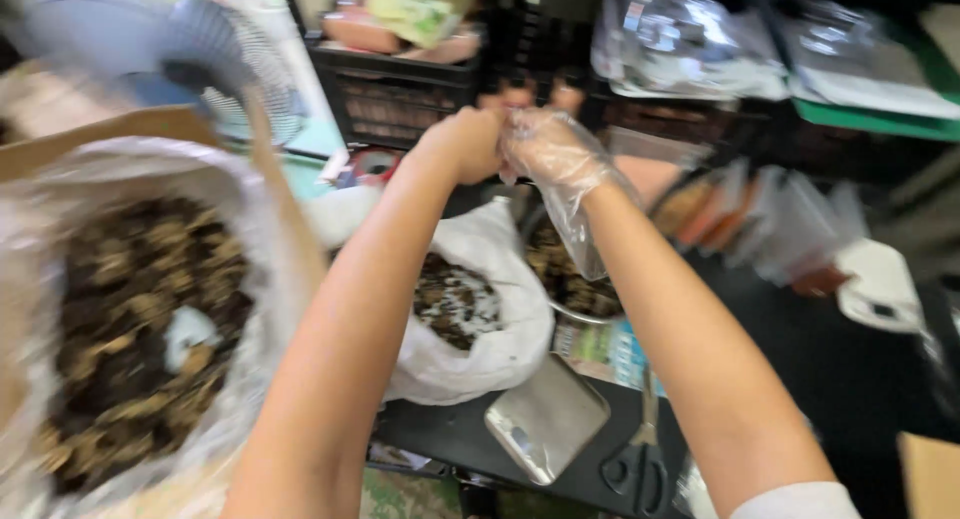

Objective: Person is scooping dried food from a large container into smaller bags, weighing them on a scale, and preparing them for packaging.

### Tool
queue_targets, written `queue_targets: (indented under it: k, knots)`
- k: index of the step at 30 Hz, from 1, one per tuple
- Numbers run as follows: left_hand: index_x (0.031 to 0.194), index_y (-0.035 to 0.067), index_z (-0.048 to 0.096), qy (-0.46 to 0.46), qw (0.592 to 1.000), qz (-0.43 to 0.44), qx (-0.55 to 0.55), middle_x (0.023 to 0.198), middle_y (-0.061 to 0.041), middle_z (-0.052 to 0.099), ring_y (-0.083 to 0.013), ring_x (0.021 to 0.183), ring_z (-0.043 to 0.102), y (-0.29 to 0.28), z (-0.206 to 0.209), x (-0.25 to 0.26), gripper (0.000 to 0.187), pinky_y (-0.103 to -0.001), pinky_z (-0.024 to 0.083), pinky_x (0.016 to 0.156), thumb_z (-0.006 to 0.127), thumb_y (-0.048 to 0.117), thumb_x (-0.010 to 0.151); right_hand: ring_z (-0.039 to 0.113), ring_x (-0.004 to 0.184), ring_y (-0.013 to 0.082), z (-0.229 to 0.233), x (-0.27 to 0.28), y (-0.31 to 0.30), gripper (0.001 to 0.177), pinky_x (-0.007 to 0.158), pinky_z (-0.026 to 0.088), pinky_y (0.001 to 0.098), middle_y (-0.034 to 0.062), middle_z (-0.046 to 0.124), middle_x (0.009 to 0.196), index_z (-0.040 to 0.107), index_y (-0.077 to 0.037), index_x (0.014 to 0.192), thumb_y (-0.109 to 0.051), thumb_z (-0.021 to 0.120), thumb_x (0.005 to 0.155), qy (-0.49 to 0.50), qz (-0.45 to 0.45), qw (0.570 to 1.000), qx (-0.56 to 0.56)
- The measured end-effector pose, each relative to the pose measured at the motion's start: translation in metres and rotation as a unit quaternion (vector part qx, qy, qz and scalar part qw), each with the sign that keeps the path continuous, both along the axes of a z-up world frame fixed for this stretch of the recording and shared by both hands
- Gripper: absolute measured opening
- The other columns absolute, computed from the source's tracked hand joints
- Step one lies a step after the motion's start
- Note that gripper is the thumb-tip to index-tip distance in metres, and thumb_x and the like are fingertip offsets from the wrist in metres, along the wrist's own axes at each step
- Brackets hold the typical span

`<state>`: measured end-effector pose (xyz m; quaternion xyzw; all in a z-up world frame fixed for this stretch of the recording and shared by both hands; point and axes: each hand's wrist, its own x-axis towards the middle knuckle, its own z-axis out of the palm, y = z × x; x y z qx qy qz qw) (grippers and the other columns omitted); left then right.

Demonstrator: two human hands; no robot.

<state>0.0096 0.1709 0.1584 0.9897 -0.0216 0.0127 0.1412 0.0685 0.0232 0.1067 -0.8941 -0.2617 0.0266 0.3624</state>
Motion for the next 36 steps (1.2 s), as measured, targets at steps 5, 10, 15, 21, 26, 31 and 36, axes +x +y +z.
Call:
queue_targets:
  k: [5, 10, 15, 21, 26, 31, 36]
  knots:
    - [0.125, 0.022, 0.071, -0.055, 0.994, 0.038, 0.081, 0.105, -0.012, 0.074, -0.0392, 0.100, 0.067, 0.134, 0.097, -0.140, 0.055, -0.049, 0.051, 0.085, 0.076, 0.037, 0.072, 0.071, 0.089, 0.0185, 0.092, -0.067, 0.133, 0.010, 0.070, 0.054, 0.0364, -0.0015, 0.071, 0.098, 0.068, -0.019, 0.107, -0.018, 0.064, 0.098, -0.715, 0.290, 0.636, -0.003]
    - [0.126, 0.011, 0.070, -0.022, 0.986, 0.150, 0.069, 0.111, -0.013, 0.073, -0.0358, 0.103, 0.067, 0.288, 0.068, -0.264, 0.059, -0.047, 0.052, 0.089, 0.083, 0.041, 0.077, 0.069, 0.082, 0.0393, 0.132, -0.209, 0.256, 0.032, 0.067, 0.051, 0.0464, 0.0183, 0.073, 0.088, 0.075, -0.010, 0.091, -0.028, 0.053, 0.077, -0.435, 0.380, 0.805, -0.133]
    - [0.131, 0.002, 0.067, 0.072, 0.957, 0.279, -0.013, 0.131, -0.027, 0.067, -0.0441, 0.129, 0.057, 0.384, -0.026, -0.325, 0.073, -0.054, 0.046, 0.111, 0.083, 0.041, 0.072, 0.076, 0.087, 0.0305, 0.076, -0.270, 0.340, 0.028, 0.076, 0.063, 0.0451, 0.0075, 0.074, 0.078, 0.077, -0.013, 0.081, -0.038, 0.065, 0.074, -0.313, 0.261, 0.897, -0.170]
    - [0.152, 0.011, 0.047, 0.055, 0.953, 0.296, 0.041, 0.141, -0.024, 0.057, -0.0466, 0.131, 0.055, 0.433, -0.122, -0.292, 0.105, -0.055, 0.052, 0.105, 0.096, 0.035, 0.062, 0.064, 0.120, 0.0428, 0.034, -0.293, 0.389, 0.086, 0.096, 0.056, 0.0531, 0.0206, 0.062, 0.132, 0.049, -0.024, 0.147, -0.054, 0.079, 0.072, -0.250, 0.257, 0.903, -0.239]
    - [0.161, 0.018, 0.026, 0.101, 0.937, 0.332, 0.040, 0.163, -0.023, 0.027, -0.0401, 0.153, 0.013, 0.429, -0.121, -0.271, 0.108, -0.060, 0.033, 0.115, 0.086, 0.019, 0.073, 0.035, 0.140, 0.0558, 0.047, -0.304, 0.426, 0.110, 0.101, 0.037, 0.0740, 0.0179, 0.038, 0.156, 0.028, -0.042, 0.159, -0.063, 0.084, 0.067, -0.097, 0.176, 0.909, -0.364]
    - [0.161, 0.020, 0.028, 0.122, 0.928, 0.352, -0.004, 0.163, -0.025, 0.024, -0.0482, 0.151, 0.018, 0.419, -0.086, -0.279, 0.106, -0.059, 0.039, 0.113, 0.085, 0.012, 0.072, 0.053, 0.133, 0.0433, 0.076, -0.310, 0.432, 0.113, 0.100, 0.047, 0.0639, 0.0171, 0.056, 0.143, 0.027, -0.039, 0.159, -0.065, 0.083, 0.064, -0.091, 0.195, 0.902, -0.375]
    - [0.161, 0.019, 0.030, 0.152, 0.927, 0.342, -0.004, 0.161, -0.028, 0.028, -0.0537, 0.147, 0.024, 0.441, -0.101, -0.257, 0.121, -0.063, 0.039, 0.111, 0.095, 0.010, 0.059, 0.048, 0.135, 0.0466, 0.064, -0.297, 0.450, 0.128, 0.100, 0.045, 0.0670, 0.0220, 0.048, 0.147, 0.019, -0.044, 0.160, -0.056, 0.094, 0.058, -0.078, 0.196, 0.892, -0.399]
